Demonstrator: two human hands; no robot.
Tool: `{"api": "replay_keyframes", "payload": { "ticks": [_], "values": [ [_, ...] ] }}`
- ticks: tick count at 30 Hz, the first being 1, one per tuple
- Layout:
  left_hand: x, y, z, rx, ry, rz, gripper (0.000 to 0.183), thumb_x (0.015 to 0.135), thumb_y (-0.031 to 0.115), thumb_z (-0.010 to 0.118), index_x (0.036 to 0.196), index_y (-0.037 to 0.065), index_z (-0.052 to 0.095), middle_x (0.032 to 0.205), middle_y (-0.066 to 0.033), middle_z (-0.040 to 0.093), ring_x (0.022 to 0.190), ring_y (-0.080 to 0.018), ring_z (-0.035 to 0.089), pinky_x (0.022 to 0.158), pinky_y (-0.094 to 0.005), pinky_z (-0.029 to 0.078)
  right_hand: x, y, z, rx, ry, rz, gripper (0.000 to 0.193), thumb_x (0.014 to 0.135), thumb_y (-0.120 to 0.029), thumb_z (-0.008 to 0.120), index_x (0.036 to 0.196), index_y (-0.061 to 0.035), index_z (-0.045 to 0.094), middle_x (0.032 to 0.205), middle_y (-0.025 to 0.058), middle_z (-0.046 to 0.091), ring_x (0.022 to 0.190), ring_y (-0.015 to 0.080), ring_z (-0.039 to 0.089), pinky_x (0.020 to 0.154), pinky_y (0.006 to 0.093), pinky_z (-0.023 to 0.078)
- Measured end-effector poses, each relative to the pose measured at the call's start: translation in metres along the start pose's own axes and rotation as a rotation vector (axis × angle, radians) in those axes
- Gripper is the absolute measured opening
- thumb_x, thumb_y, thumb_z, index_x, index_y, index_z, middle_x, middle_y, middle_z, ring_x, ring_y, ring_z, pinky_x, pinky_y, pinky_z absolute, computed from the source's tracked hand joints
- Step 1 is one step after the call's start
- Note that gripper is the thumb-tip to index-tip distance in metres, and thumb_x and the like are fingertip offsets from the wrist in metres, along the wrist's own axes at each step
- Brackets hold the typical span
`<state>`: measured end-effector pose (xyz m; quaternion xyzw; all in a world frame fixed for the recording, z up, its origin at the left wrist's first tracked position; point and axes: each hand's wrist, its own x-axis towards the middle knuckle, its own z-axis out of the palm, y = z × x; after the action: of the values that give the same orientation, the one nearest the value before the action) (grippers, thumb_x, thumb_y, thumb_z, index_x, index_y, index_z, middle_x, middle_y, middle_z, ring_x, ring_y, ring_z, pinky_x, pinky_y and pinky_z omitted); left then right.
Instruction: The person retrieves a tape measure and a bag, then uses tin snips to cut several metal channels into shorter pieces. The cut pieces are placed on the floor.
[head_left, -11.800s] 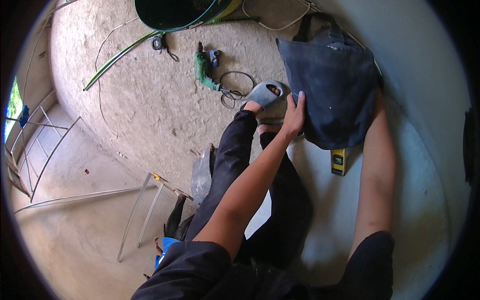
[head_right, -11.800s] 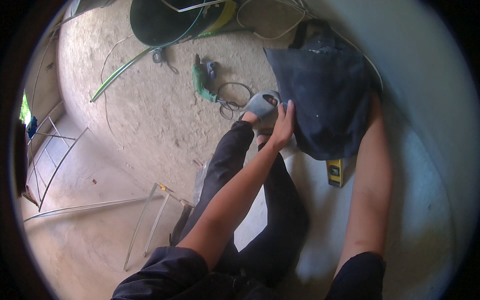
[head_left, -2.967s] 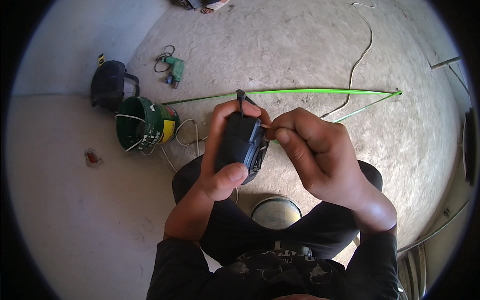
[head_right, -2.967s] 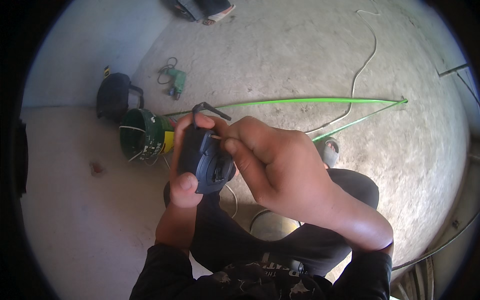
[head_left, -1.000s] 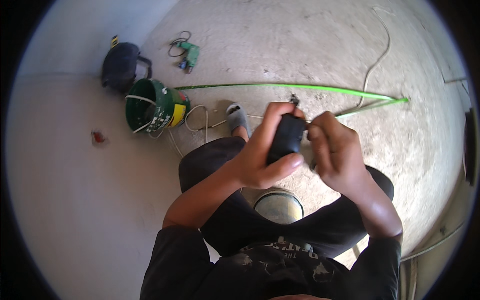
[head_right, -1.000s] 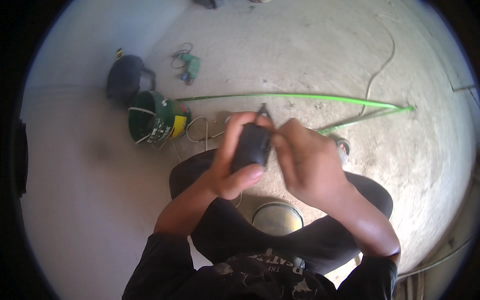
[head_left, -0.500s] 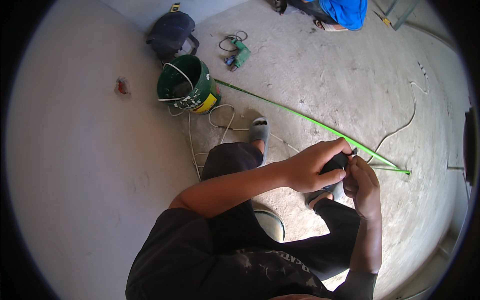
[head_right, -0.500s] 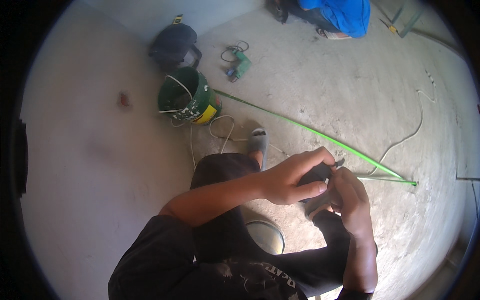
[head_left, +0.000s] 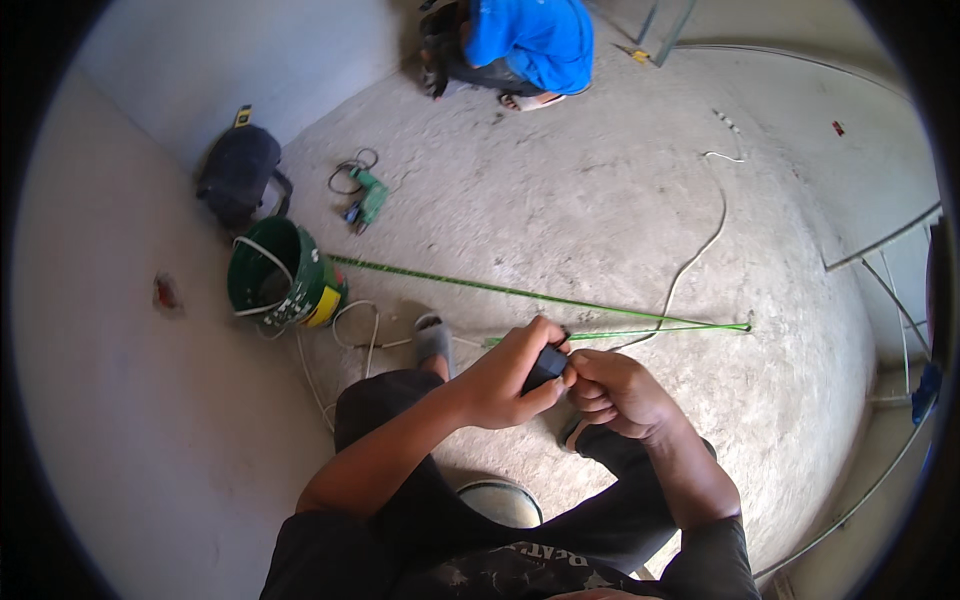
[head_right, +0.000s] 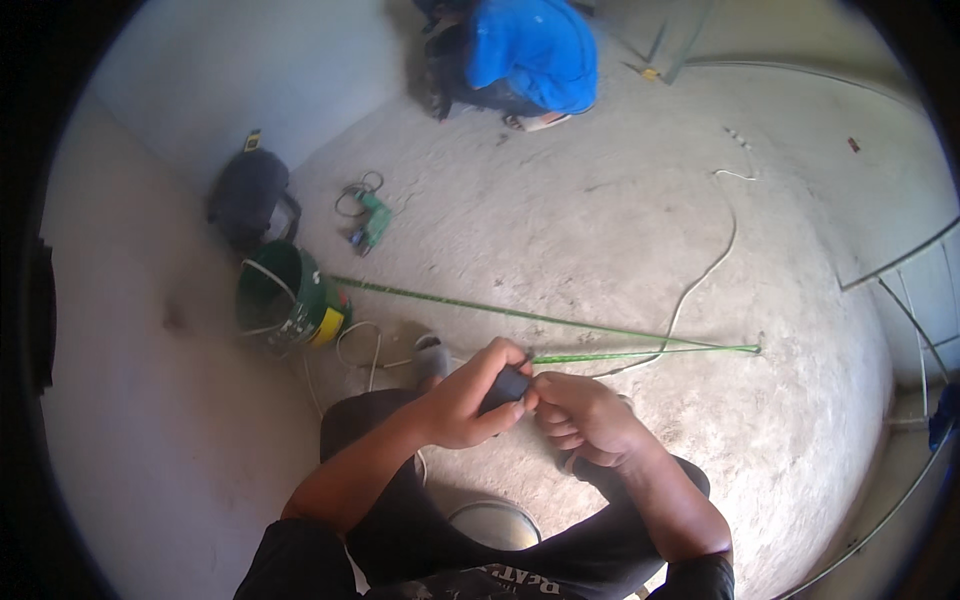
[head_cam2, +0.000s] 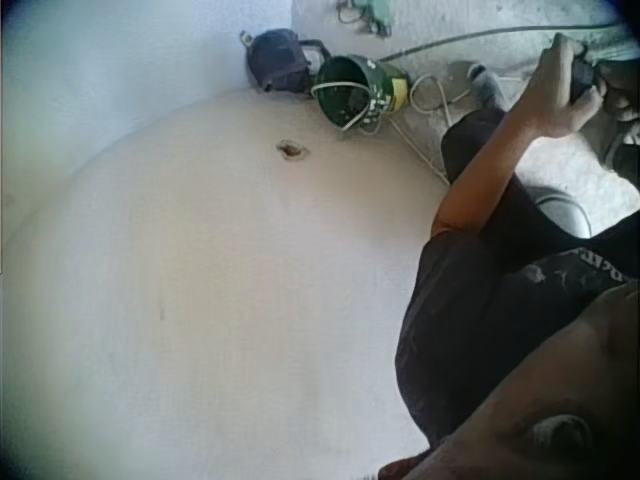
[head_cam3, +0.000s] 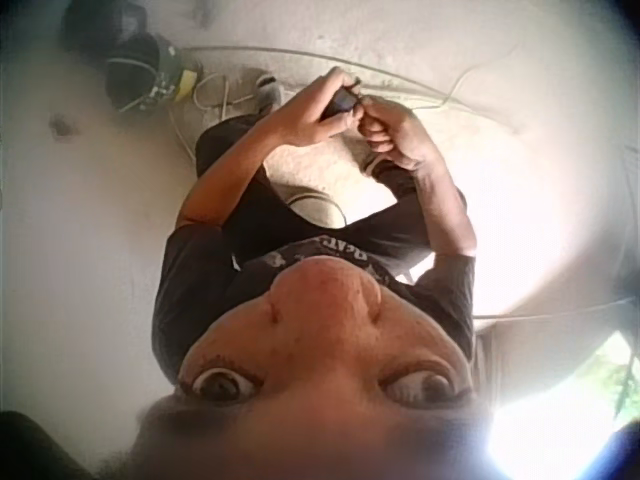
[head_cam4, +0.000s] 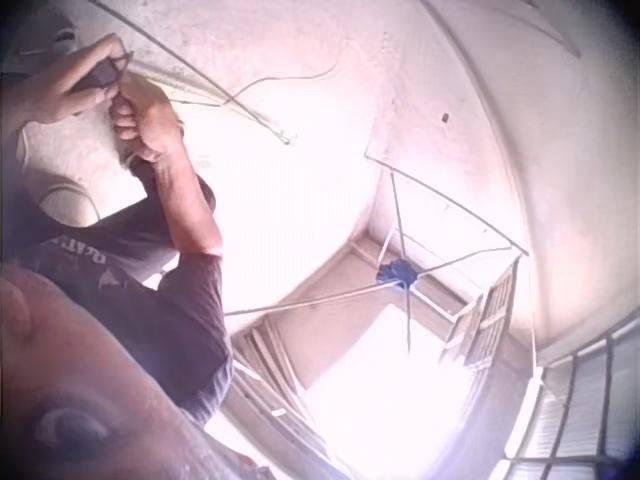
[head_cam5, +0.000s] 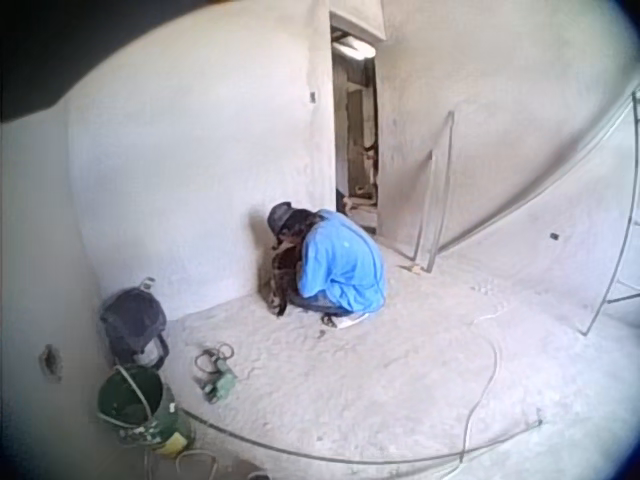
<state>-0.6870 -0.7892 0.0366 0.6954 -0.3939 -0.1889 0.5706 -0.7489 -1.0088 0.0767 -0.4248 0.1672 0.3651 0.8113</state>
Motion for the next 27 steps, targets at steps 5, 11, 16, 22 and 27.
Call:
{"api": "replay_keyframes", "payload": {
  "ticks": [5,11,16,22,27],
  "values": [
    [0.008,0.002,0.002,-0.212,-0.053,-0.104,0.038,0.092,0.013,0.061,0.124,0.004,0.043,0.106,-0.0072,0.06,0.093,-0.0129,0.055,0.087,-0.033,0.047,0.002,0.013,-0.001,-0.396,0.142,-0.398,0.027,0.109,-0.023,0.048,0.095,-0.0042,0.06,0.069,0.0004,0.044,0.055,0.0123,0.04,0.05,0.0294,0.034],
    [0.001,0.028,0.002,-0.249,0.041,-0.236,0.051,0.083,0.027,0.057,0.126,0.0,0.047,0.11,-0.0079,0.056,0.097,-0.014,0.053,0.087,-0.0315,0.045,0.005,0.034,0.02,-1.077,0.447,-0.941,0.009,0.099,-0.008,0.062,0.094,-0.0013,0.059,0.069,0.0201,0.059,0.059,0.037,0.063,0.055,0.0435,0.049],
    [0.005,0.025,0.006,-0.402,-0.001,-0.269,0.04,0.092,0.019,0.058,0.126,0.002,0.045,0.109,-0.0062,0.053,0.093,-0.01,0.051,0.081,-0.0288,0.046,0.005,0.027,0.008,-1.337,0.497,-1.03,0.009,0.093,-0.006,0.065,0.095,-0.0023,0.057,0.071,0.019,0.063,0.065,0.0389,0.066,0.057,0.0474,0.052],
    [0.02,0.018,-0.001,-0.582,0.185,-0.216,0.043,0.085,0.023,0.057,0.121,0.001,0.05,0.111,-0.0124,0.061,0.1,-0.0161,0.058,0.087,-0.0311,0.047,-0.008,0.004,0.016,-1.317,0.57,-1.033,0.009,0.094,-0.007,0.066,0.096,-0.0034,0.058,0.073,0.0158,0.063,0.065,0.037,0.065,0.056,0.0447,0.05],
    [0.027,0.011,-0.02,-0.789,0.314,-0.051,0.045,0.083,0.024,0.056,0.121,0.0,0.051,0.108,-0.0192,0.057,0.103,-0.0291,0.059,0.093,-0.0401,0.047,-0.007,0.001,0.007,-0.997,0.364,-1.055,0.005,0.097,-0.006,0.064,0.101,-0.0032,0.063,0.078,0.0147,0.063,0.07,0.0347,0.064,0.063,0.0421,0.05]
  ]
}}
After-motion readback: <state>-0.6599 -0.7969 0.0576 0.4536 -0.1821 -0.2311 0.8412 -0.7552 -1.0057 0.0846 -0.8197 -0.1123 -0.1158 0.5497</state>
